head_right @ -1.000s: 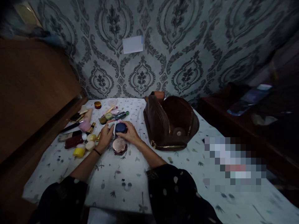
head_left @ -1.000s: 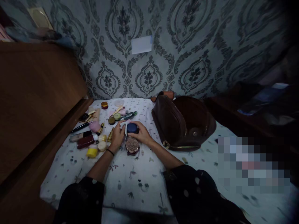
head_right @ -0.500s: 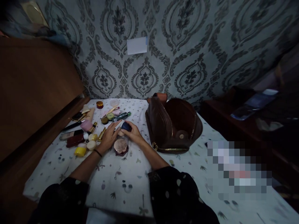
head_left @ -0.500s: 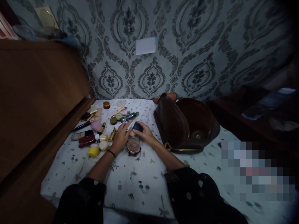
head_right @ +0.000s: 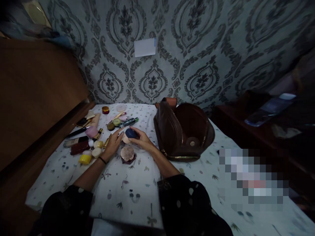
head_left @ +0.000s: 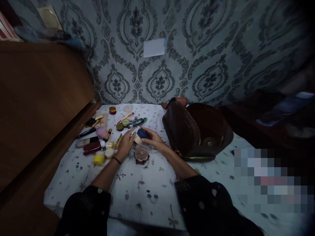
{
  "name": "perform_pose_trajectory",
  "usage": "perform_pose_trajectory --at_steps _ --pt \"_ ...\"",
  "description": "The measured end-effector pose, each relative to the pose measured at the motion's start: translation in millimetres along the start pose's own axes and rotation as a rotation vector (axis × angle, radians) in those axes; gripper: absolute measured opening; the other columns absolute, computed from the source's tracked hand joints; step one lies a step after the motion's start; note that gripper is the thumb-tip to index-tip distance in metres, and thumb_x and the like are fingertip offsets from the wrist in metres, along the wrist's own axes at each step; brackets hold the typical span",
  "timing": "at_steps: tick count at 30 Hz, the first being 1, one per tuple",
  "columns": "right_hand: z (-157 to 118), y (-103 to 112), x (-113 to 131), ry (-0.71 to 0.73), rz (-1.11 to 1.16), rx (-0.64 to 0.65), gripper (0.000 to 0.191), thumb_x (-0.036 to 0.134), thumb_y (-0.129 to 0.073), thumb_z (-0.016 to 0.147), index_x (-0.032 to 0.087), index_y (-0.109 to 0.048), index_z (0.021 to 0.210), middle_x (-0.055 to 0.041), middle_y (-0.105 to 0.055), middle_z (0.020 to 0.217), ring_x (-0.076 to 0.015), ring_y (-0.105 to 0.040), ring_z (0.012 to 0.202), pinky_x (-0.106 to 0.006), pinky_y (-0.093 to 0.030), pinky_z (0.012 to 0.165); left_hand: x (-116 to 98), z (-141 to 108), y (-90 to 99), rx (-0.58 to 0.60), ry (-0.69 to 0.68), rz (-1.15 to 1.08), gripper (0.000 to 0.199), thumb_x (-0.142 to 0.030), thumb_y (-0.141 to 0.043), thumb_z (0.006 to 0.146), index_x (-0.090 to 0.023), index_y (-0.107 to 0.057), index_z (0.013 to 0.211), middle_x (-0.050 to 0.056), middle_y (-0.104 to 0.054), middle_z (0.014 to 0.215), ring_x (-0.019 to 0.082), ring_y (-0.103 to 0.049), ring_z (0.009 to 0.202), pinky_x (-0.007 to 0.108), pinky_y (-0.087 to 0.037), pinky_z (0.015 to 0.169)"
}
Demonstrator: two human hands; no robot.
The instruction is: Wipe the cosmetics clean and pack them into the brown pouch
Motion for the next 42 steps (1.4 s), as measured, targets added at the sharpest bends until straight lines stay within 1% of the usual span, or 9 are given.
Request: perform_pose_trajectory --at_steps 3,6,9,17,24,31,33,37,42 --pt "-0.5 1.1 -1.3 -0.012 0.004 -0.007 0.067 0.043 -0.082 0.068 0.022 -0.060 0.129 -0.0073 -0.060 0.135 -0.0260 -0.053 0.127 -0.042 -0.039 0.111 -0.8 -0.5 2.3 -0.023 -0.013 0.005 0.036 -0.034 -0.045 0.099 -0.020 -0.063 0.127 0.009 -0.067 0.128 0.022 -0.060 0.120 0.040 -0.046 0.106" --pt "-0.2 5.3 -7.3 -0.029 -0.023 -0.068 0.065 0.046 -0.079 0.070 0.021 -0.060 0.127 -0.0080 -0.066 0.117 -0.0248 -0.061 0.110 -0.039 -0.052 0.093 -5.8 -1.9 1.3 -0.012 -0.058 0.035 0.036 -0.032 -0.047 0.099 -0.021 -0.061 0.130 0.010 -0.065 0.129 0.022 -0.059 0.120 0.040 -0.046 0.106" --pt "-0.1 9.5 -11.6 -0.043 -0.053 -0.125 0.065 0.050 -0.076 0.072 0.020 -0.059 0.126 -0.0071 -0.065 0.102 -0.0220 -0.062 0.093 -0.035 -0.056 0.077 -13.4 -3.7 -1.7 0.024 -0.123 0.063 0.037 -0.029 -0.048 0.098 -0.023 -0.059 0.134 0.009 -0.063 0.130 0.022 -0.057 0.122 0.040 -0.044 0.107" --pt "-1.6 -0.8 -0.2 0.013 -0.064 0.064 0.089 0.041 -0.082 0.068 0.025 -0.044 0.147 -0.0084 -0.050 0.143 -0.0214 -0.059 0.111 -0.036 -0.047 0.101 -12.5 -3.2 1.2 0.005 -0.103 0.053 0.036 -0.028 -0.048 0.098 -0.023 -0.060 0.132 0.009 -0.063 0.127 0.022 -0.058 0.119 0.039 -0.044 0.106" --pt "0.1 3.2 -5.0 0.000 -0.076 0.014 0.079 0.039 -0.085 0.064 0.024 -0.056 0.136 -0.0077 -0.058 0.130 -0.0195 -0.062 0.101 -0.035 -0.051 0.094 -5.0 -2.3 3.0 0.009 -0.064 0.023 0.037 -0.028 -0.048 0.098 -0.024 -0.060 0.132 0.008 -0.064 0.129 0.022 -0.058 0.120 0.040 -0.043 0.107" --pt "-0.1 8.4 -20.5 -0.113 -0.012 -0.103 0.070 0.043 -0.083 0.063 0.023 -0.058 0.126 -0.0052 -0.060 0.107 -0.0137 -0.062 0.074 -0.023 -0.053 0.056 -8.2 -2.8 0.7 0.020 -0.082 0.024 0.037 -0.027 -0.049 0.098 -0.021 -0.061 0.131 0.010 -0.064 0.128 0.022 -0.057 0.121 0.039 -0.043 0.107" --pt "-0.2 6.9 -19.3 -0.109 -0.002 -0.084 0.074 0.040 -0.086 0.060 0.023 -0.058 0.126 -0.0053 -0.059 0.111 -0.0145 -0.064 0.079 -0.024 -0.055 0.061 -7.6 -2.9 0.8 0.019 -0.079 0.029 0.037 -0.026 -0.049 0.098 -0.021 -0.061 0.132 0.010 -0.063 0.128 0.022 -0.057 0.120 0.038 -0.043 0.107" --pt "-0.8 -0.9 -10.3 -0.054 0.051 0.014 0.092 0.029 -0.090 0.055 0.026 -0.051 0.139 -0.0070 -0.052 0.133 -0.0163 -0.065 0.095 -0.030 -0.056 0.085 -3.1 -2.5 3.5 -0.002 -0.054 0.059 0.036 -0.027 -0.049 0.097 -0.022 -0.061 0.131 0.010 -0.064 0.126 0.023 -0.059 0.118 0.039 -0.045 0.104" --pt "-1.2 -3.9 -10.5 -0.060 0.096 0.045 0.091 0.030 -0.088 0.060 0.026 -0.049 0.142 -0.0071 -0.051 0.138 -0.0162 -0.065 0.095 -0.032 -0.055 0.090 -3.3 -2.4 4.3 -0.004 -0.049 0.065 0.035 -0.028 -0.049 0.097 -0.023 -0.062 0.130 0.009 -0.065 0.124 0.023 -0.060 0.116 0.038 -0.046 0.102"
Point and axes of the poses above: each hand's wrist, its own z-axis towards the middle knuckle, its own y-axis out of the back of the hand, x = y × z, the point moved 9 cm from there along z, towards the middle knuckle
